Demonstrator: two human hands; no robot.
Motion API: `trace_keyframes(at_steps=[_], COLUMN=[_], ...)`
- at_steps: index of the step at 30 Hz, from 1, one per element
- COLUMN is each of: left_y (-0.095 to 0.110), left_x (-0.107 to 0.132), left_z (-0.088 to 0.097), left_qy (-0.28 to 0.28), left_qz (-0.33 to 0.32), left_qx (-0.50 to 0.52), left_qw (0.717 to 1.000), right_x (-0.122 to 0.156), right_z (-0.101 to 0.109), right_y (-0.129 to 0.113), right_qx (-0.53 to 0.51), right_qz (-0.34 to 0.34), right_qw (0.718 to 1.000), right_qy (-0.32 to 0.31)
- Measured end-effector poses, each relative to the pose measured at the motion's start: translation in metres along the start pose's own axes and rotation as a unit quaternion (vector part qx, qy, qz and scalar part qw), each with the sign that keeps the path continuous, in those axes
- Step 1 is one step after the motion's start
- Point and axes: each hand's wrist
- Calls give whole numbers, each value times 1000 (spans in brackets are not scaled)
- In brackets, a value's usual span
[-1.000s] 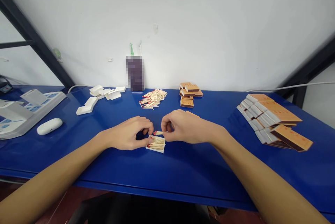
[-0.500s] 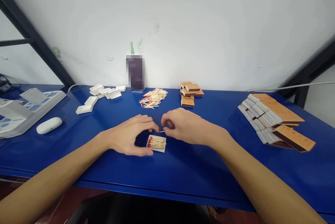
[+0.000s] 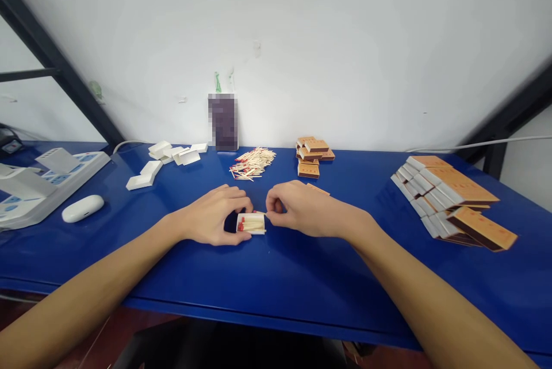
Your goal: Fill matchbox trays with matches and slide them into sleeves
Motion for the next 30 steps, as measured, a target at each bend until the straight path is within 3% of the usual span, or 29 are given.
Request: trace_keyframes(at_steps=[8,17,22,24,27,30], left_y=[-1,-3,-15,-25,-40,-50], left_x=[0,2,5,5,5,4], left_z=[-5,-3,-1,-2,-6,-11], left_qy=[6,6,47,92,155,144], left_qz=[-6,-7,-30,9,131,191], left_qx=[5,11,61,56,-19,-78], left_qw=[1000,1000,997,994,979,968], right_x=[-3,-6,-5,-6,-15,-34], right_z=[-16,-17,-23,-25,-29,-33], right_y=[-14,-12,-20,-20,-12,1], right_qx=[-33,-18,-48,-57,-54,-12], right_qz=[34,56,106,102,63,26], right_qw=[999,998,993,992,986,982], right_qy=[-22,4,22,50,142,187])
Point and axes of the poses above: each hand's wrist, its own x-axis away from the middle knuckle, its own z-axis out of the back of the hand, y = z × x, and after that the axes turned 6 degrees about -z, right-handed
